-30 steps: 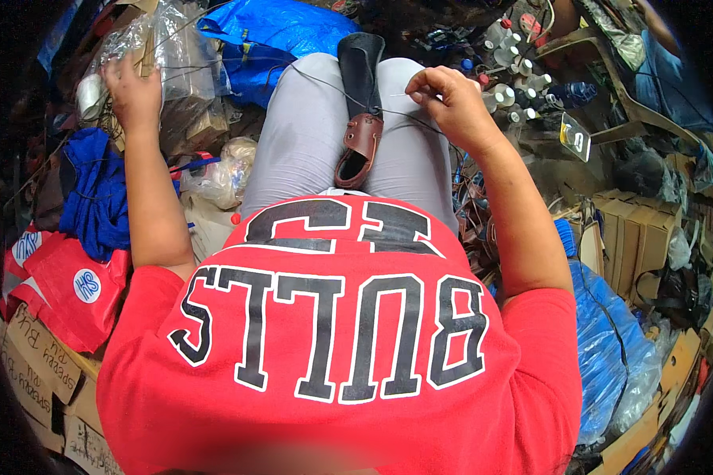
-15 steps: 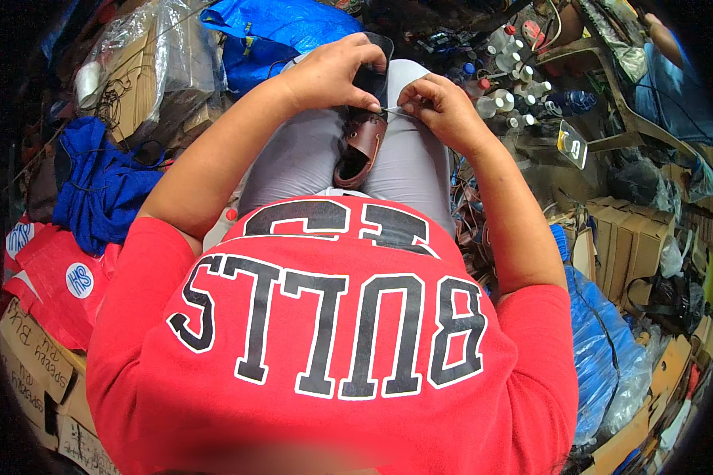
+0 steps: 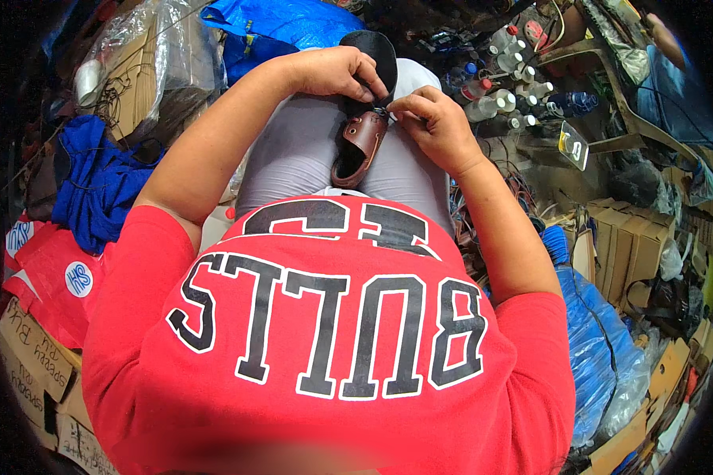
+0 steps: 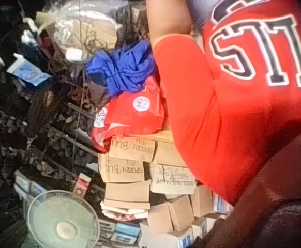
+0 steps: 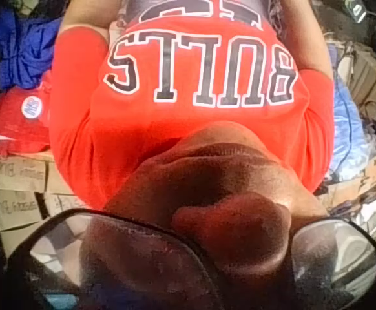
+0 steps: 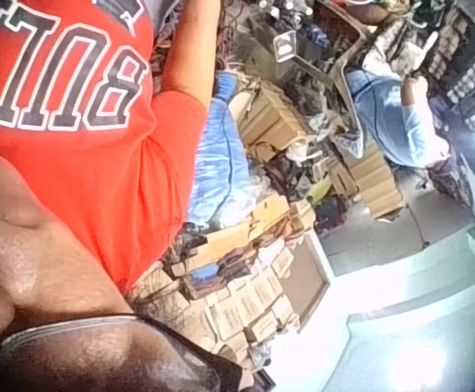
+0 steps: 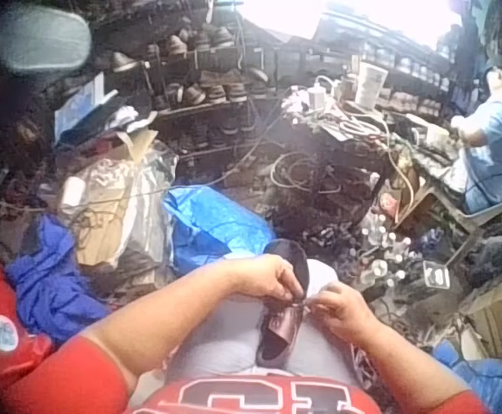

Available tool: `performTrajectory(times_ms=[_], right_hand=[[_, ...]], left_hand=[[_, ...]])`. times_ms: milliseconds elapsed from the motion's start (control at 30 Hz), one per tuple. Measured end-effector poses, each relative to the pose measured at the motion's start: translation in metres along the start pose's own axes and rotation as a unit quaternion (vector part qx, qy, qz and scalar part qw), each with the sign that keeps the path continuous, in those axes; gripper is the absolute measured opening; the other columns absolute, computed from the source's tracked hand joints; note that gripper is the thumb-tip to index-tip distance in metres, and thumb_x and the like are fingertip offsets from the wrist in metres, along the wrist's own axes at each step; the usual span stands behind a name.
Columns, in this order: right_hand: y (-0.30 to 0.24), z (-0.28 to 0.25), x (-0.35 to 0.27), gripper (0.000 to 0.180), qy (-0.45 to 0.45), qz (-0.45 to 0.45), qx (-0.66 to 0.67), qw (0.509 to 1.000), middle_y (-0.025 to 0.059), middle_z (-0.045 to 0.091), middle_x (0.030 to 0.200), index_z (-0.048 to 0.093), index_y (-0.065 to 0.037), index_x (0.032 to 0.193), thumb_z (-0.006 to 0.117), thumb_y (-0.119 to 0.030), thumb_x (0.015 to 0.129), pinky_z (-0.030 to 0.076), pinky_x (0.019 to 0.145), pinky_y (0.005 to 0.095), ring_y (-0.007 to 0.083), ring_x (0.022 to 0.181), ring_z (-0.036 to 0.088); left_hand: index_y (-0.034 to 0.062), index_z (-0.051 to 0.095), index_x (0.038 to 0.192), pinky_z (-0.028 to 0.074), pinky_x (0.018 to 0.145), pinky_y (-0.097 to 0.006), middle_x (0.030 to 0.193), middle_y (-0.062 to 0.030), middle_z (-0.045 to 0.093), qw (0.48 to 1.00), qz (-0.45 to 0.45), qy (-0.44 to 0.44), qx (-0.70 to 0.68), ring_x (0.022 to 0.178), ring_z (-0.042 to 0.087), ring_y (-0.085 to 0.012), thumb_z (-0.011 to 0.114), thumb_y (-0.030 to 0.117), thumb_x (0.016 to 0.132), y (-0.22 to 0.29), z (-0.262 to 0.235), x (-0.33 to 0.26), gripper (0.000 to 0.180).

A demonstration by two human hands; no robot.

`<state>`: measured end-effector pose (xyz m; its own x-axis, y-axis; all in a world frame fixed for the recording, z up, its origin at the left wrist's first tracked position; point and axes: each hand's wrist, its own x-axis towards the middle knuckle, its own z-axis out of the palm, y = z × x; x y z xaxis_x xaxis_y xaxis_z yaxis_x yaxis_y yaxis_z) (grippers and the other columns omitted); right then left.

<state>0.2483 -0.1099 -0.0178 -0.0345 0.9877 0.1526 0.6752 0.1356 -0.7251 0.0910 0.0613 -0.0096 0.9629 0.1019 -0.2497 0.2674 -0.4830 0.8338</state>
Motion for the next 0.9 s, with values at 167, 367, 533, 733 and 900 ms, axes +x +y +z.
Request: performTrajectory(times_ms=[167,367,533,733,900], right_hand=[[-0.007,-0.002,-0.001,0.025,-0.017,-0.002,-0.048,0.999,0.009,0.058,0.083,0.067,-0.014,0.094,0.063,0.0,0.073,0.049,0.066,0.0325,0.0254,0.077,0.061],[-0.018,-0.01,0.006,0.025,-0.053,-0.028,-0.11,0.992,0.0113,0.057,0.083,0.067,-0.014,0.093,0.06,-0.001,0.074,0.048,0.067,0.0372,0.0302,0.077,0.059],[-0.058,-0.015,0.024,0.02,-0.155,-0.029,-0.337,0.928,0.0144,0.058,0.085,0.068,-0.009,0.09,0.055,-0.004,0.076,0.048,0.073,0.0397,0.0321,0.083,0.06],[-0.056,0.0,0.032,0.016,-0.152,-0.049,-0.393,0.905,0.0152,0.06,0.089,0.066,-0.006,0.085,0.052,-0.007,0.079,0.048,0.075,0.0402,0.0317,0.083,0.061],[-0.029,0.015,0.025,0.011,-0.074,0.076,-0.224,0.969,0.0151,0.06,0.092,0.066,-0.008,0.084,0.057,-0.009,0.077,0.049,0.074,0.0383,0.035,0.087,0.06]], left_hand=[[0.0069,0.066,0.109,0.045,0.084,-0.027,0.097,-0.0073,0.063,0.999,-0.017,-0.035,-0.009,0.09,0.059,-0.0191,0.064,0.008,0.078,0.0,-0.001,-0.001,0.03],[0.0084,0.065,0.111,0.044,0.084,-0.028,0.098,-0.008,0.062,0.998,-0.017,-0.053,0.009,0.09,0.059,-0.0194,0.06,0.006,0.081,0.002,-0.001,-0.001,0.031],[0.0111,0.069,0.101,0.046,0.079,-0.032,0.088,-0.0089,0.058,0.984,0.072,0.005,0.166,0.086,0.059,-0.0239,0.066,0.003,0.072,0.012,-0.003,-0.007,0.03],[0.0085,0.069,0.087,0.047,0.073,-0.032,0.083,-0.0071,0.056,0.971,0.11,0.117,0.174,0.082,0.058,-0.0252,0.074,0.006,0.064,0.003,0.002,0.01,0.024],[0.0085,0.066,0.091,0.048,0.079,-0.034,0.095,-0.0078,0.057,0.957,0.108,0.205,0.175,0.091,0.057,-0.0273,0.077,0.009,0.061,-0.012,0.014,0.006,0.032]])
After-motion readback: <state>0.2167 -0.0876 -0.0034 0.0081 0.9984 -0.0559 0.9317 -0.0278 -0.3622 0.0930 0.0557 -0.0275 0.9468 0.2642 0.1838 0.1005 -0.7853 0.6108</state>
